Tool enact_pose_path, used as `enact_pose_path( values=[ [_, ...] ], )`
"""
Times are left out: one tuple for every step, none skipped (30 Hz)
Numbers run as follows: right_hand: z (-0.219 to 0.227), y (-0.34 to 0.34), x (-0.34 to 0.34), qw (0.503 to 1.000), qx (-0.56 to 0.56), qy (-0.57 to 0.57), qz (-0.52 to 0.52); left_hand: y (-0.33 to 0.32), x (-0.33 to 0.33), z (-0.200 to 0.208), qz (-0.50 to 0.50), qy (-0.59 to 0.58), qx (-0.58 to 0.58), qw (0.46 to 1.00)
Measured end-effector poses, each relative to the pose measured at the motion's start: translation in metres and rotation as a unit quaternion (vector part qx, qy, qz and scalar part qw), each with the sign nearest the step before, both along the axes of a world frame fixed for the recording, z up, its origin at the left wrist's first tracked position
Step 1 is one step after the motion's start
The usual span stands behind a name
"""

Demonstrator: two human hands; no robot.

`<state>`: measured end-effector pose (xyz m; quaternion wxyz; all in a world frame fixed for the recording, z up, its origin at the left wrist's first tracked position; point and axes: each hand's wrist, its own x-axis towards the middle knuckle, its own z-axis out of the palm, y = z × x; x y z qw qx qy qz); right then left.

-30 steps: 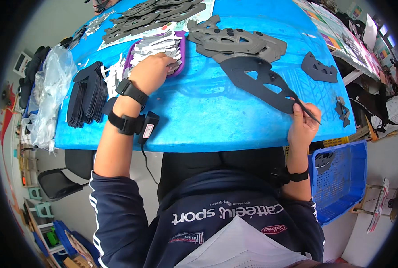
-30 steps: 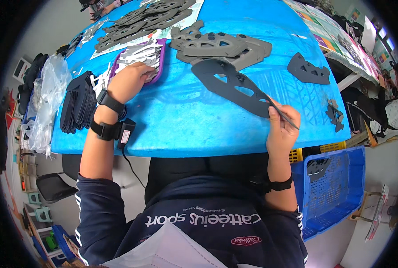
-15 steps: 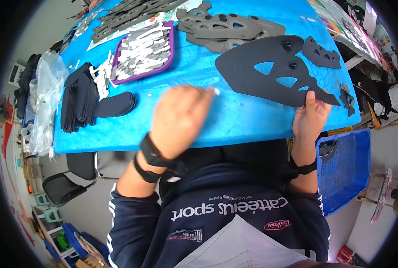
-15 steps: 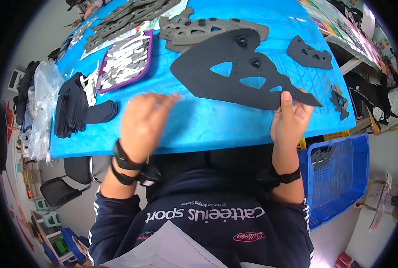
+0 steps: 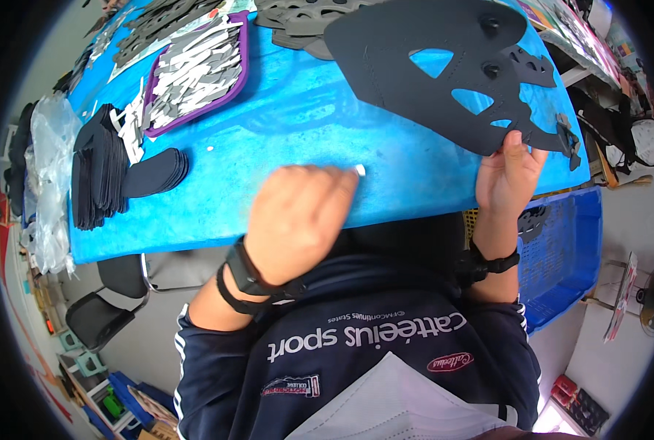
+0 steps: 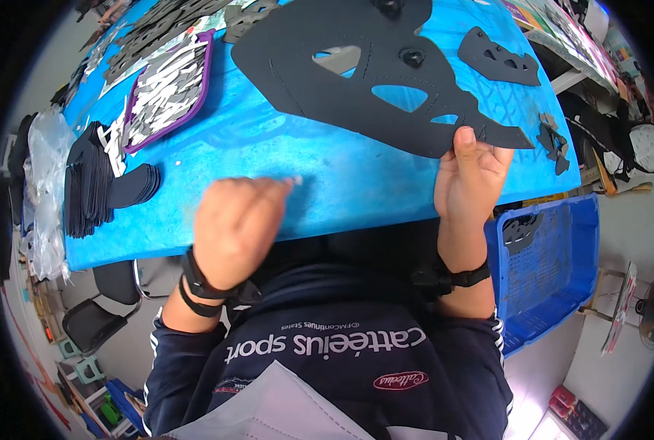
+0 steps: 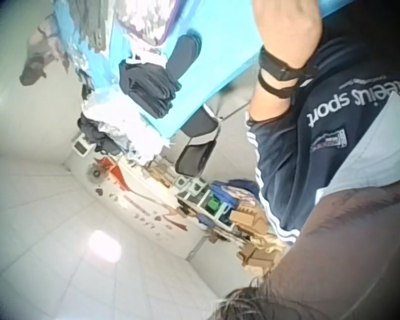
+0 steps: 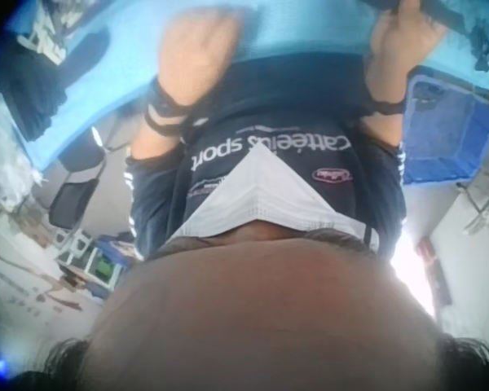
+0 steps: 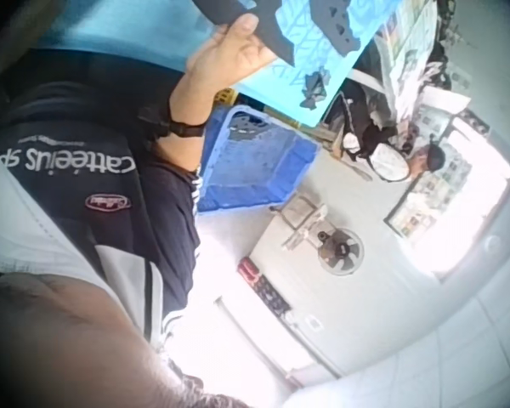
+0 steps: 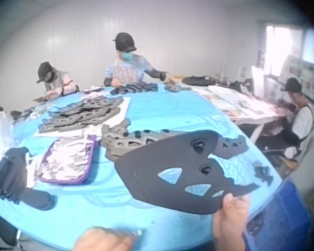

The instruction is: The person is picking up black shoe upper components and applying small white adhesive strips to them on a blue worktable.

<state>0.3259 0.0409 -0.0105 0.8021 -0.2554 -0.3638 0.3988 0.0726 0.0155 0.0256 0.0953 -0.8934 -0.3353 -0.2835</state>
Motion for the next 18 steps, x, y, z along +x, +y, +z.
enact_pose_path(
  values=[
    [0.002,0.0,-0.002,1.0,0.001,0.009,0.003,-0.007,0.004,-0.007,0.009,0.009,-0.039,0.999],
    [0.001,0.0,0.0,1.0,-0.001,0.008,0.002,-0.011,0.009,-0.011,0.016,0.017,-0.078,0.997],
    [0.001,0.0,0.001,1.0,0.019,-0.002,0.018,-0.012,0.007,-0.01,0.015,0.016,-0.08,0.997],
    [0.0,0.0,0.002,0.999,0.038,-0.013,0.034,-0.013,0.0,-0.005,0.014,0.007,-0.152,0.988],
    [0.0,-0.001,0.0,0.999,0.036,-0.015,0.034,-0.012,-0.006,-0.001,0.013,-0.003,-0.223,0.975],
    [0.003,-0.003,-0.006,1.0,0.026,-0.004,0.005,-0.01,-0.008,0.002,0.013,-0.005,-0.225,0.974],
    [0.005,-0.007,-0.013,1.0,0.016,0.007,-0.025,-0.007,-0.011,0.007,0.0,-0.131,-0.283,0.95],
    [0.009,-0.013,-0.019,1.0,0.014,0.005,-0.022,-0.005,-0.016,0.008,-0.011,-0.256,-0.334,0.907],
    [0.014,-0.022,-0.024,0.998,0.006,-0.054,0.019,-0.003,-0.027,0.0,-0.069,-0.324,-0.366,0.87],
    [0.019,-0.029,-0.029,0.992,-0.003,-0.113,0.061,-0.002,-0.031,-0.009,-0.138,-0.377,-0.342,0.85],
    [0.021,-0.032,-0.034,0.976,-0.018,-0.19,0.103,-0.009,-0.028,-0.008,-0.143,-0.448,-0.411,0.781],
    [0.025,-0.033,-0.038,0.953,-0.033,-0.267,0.14,-0.014,-0.024,-0.008,-0.151,-0.512,-0.475,0.699],
    [0.032,-0.034,-0.045,0.931,-0.097,-0.311,0.166,-0.013,-0.034,-0.012,-0.152,-0.442,-0.42,0.778],
    [0.036,-0.03,-0.048,0.931,-0.099,-0.31,0.166,-0.015,-0.037,-0.011,-0.151,-0.442,-0.422,0.777],
    [0.038,-0.025,-0.051,0.905,-0.084,-0.388,0.15,-0.019,-0.039,-0.009,-0.047,-0.384,-0.457,0.801],
    [0.037,-0.02,-0.053,0.874,-0.069,-0.463,0.134,-0.019,-0.04,-0.008,0.057,-0.32,-0.486,0.812],
    [0.032,-0.013,-0.054,0.864,-0.071,-0.484,0.115,-0.017,-0.033,-0.013,0.073,-0.339,-0.364,0.864],
    [0.03,-0.008,-0.054,0.863,-0.074,-0.485,0.118,-0.016,-0.029,-0.015,0.075,-0.34,-0.366,0.863]
  ],
)
